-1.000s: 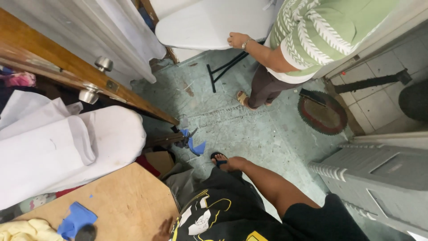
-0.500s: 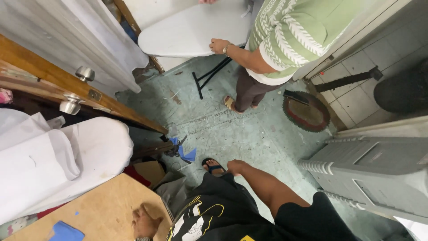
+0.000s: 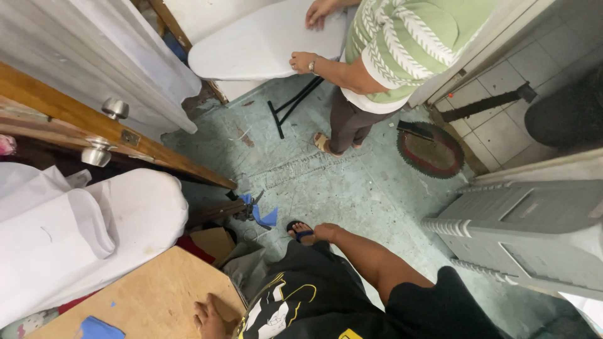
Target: Cutting out fabric pieces using scissors following a pattern on a cutting table
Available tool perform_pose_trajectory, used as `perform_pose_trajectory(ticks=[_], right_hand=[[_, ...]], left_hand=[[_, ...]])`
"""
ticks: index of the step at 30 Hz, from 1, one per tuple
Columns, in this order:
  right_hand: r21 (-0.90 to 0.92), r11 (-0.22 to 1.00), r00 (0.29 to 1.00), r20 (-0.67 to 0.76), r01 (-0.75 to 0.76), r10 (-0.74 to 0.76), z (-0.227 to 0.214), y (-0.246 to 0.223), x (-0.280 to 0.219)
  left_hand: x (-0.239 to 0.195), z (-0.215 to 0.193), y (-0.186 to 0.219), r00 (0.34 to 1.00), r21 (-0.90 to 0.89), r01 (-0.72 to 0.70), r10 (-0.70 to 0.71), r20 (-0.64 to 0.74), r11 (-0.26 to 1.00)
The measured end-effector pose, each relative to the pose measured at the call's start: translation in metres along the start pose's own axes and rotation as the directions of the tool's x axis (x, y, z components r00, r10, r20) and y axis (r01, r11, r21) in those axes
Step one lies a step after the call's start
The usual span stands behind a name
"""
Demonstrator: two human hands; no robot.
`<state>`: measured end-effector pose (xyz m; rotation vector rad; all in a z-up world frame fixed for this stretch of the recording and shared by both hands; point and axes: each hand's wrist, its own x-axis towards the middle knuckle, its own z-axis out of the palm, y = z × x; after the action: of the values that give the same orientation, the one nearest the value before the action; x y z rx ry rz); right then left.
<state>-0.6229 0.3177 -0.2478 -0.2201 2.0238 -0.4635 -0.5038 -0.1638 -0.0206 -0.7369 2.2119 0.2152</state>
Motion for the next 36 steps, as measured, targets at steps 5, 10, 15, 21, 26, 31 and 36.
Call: perform_pose_trajectory(ticks=[5,10,15,21,26,31,36], right_hand=[[0.083,0.995,0.998,0.011,-0.056,0.055,-0.028,-0.001,-0.053],[0.035,0.99,0.988,0.078,-0.135,0.132,-0.066,-0.035,-0.096],[-0.077,0.993,0.995,0.034,-0.09,0.092,-0.039,-0.028,-0.023],[-0.044,0.995,0.994,0.051,-0.089,0.091,-0.058,-0.075,-0.036],[-0.025,0.994,0.991,0.074,-0.106,0.108,-0.01,-0.033,-0.001],[0.094,0.988,0.992,0.026,-0.124,0.122,-0.001,-0.016,0.007],[0.043,0.978,0.979,0.022,-0.202,0.201,-0.029,-0.029,-0.047]], left_hand=[[0.009,0.019,0.002,0.999,0.16,-0.002,0.01,-0.047,0.987],[0.023,0.024,-0.005,0.998,0.214,-0.001,0.014,-0.06,0.977],[0.002,0.016,0.002,0.999,0.103,0.033,-0.03,-0.034,0.994],[-0.019,-0.008,0.017,0.997,0.008,0.031,-0.031,0.066,1.0],[-0.008,0.004,0.004,0.999,0.044,-0.047,0.046,0.008,0.998],[-0.013,0.0,0.005,0.997,0.048,-0.082,0.081,0.01,0.995],[-0.011,0.004,0.004,0.994,0.048,-0.107,0.109,-0.026,0.993]])
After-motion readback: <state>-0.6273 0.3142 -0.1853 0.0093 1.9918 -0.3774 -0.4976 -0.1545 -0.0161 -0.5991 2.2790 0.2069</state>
